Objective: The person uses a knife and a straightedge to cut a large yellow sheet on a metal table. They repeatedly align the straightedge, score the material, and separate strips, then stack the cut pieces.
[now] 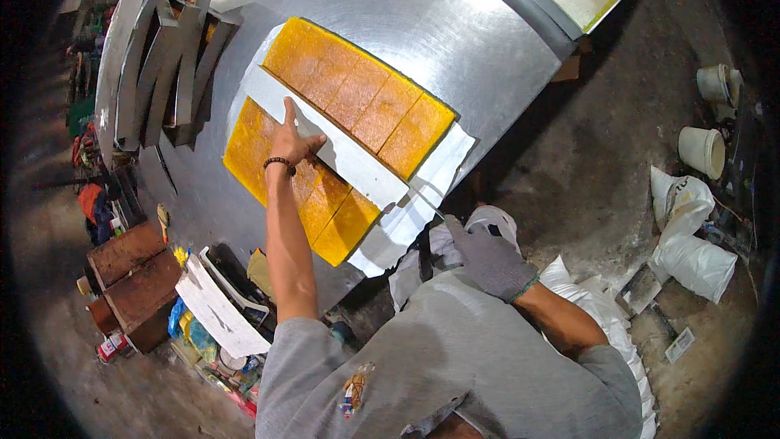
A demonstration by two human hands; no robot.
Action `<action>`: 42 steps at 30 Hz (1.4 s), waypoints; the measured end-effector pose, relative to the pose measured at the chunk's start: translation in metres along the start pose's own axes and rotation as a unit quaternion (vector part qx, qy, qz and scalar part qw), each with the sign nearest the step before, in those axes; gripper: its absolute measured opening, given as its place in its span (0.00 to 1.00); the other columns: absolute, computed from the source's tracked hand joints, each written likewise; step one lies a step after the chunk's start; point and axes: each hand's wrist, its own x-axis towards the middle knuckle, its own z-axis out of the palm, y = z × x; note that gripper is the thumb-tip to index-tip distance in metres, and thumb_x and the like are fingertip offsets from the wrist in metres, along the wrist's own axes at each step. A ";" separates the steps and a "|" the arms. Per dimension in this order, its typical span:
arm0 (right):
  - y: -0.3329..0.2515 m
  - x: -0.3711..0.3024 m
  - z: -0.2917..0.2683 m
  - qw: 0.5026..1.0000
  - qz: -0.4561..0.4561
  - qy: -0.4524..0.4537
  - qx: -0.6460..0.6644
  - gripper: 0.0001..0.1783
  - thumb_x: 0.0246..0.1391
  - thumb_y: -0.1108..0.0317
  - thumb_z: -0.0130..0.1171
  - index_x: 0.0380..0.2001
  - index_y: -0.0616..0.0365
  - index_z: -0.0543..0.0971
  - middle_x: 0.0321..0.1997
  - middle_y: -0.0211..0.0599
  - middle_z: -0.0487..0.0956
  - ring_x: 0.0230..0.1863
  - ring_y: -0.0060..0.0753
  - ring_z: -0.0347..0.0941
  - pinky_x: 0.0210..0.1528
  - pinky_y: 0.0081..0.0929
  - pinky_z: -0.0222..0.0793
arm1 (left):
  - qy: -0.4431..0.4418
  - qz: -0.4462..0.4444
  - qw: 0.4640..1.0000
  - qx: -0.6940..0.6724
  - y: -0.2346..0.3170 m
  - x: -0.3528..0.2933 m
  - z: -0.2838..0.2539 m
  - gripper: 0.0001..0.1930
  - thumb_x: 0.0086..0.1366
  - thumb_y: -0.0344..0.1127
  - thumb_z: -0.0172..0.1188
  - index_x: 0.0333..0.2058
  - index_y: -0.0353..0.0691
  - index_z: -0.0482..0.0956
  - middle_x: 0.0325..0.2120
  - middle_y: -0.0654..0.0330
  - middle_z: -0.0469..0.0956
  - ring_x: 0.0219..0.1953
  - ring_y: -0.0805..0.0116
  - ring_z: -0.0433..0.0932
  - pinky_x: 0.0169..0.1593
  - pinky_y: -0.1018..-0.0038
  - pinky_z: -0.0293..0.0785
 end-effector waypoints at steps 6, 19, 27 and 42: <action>0.035 0.055 0.030 1.000 -0.006 -0.011 -0.018 0.36 0.62 0.69 0.53 0.72 0.55 0.57 0.45 0.59 0.75 0.46 0.65 0.80 0.41 0.54 0.79 | 0.063 0.082 0.993 0.063 -0.037 0.019 0.012 0.65 0.52 0.30 0.79 0.77 0.45 0.35 0.53 0.31 0.77 0.40 0.52 0.86 0.41 0.64 0.84; 0.119 -0.121 0.027 0.992 -0.020 0.118 0.041 0.31 0.65 0.58 0.56 0.68 0.57 0.68 0.45 0.57 0.81 0.43 0.60 0.80 0.44 0.48 0.79 | 0.009 -0.032 0.999 -0.041 0.000 0.003 0.000 0.61 0.54 0.32 0.79 0.77 0.51 0.44 0.64 0.32 0.64 0.27 0.61 0.82 0.25 0.70 0.83; 0.047 0.035 0.012 0.951 0.023 0.207 0.229 0.25 0.56 0.52 0.69 0.45 0.63 0.78 0.36 0.47 0.85 0.38 0.47 0.83 0.42 0.39 0.77 | 0.172 -0.101 0.955 0.218 -0.010 0.027 0.037 0.63 0.56 0.73 0.65 0.78 0.54 0.36 0.71 0.22 0.47 0.73 0.27 0.52 0.70 0.43 0.60; -0.020 0.121 0.031 0.937 0.043 0.118 0.325 0.20 0.54 0.65 0.72 0.42 0.64 0.73 0.33 0.36 0.79 0.29 0.26 0.81 0.28 0.26 0.81 | 0.152 -0.101 0.977 -0.108 0.017 -0.010 0.021 0.61 0.55 0.58 0.69 0.77 0.56 0.35 0.61 0.11 0.56 0.65 0.21 0.63 0.66 0.46 0.68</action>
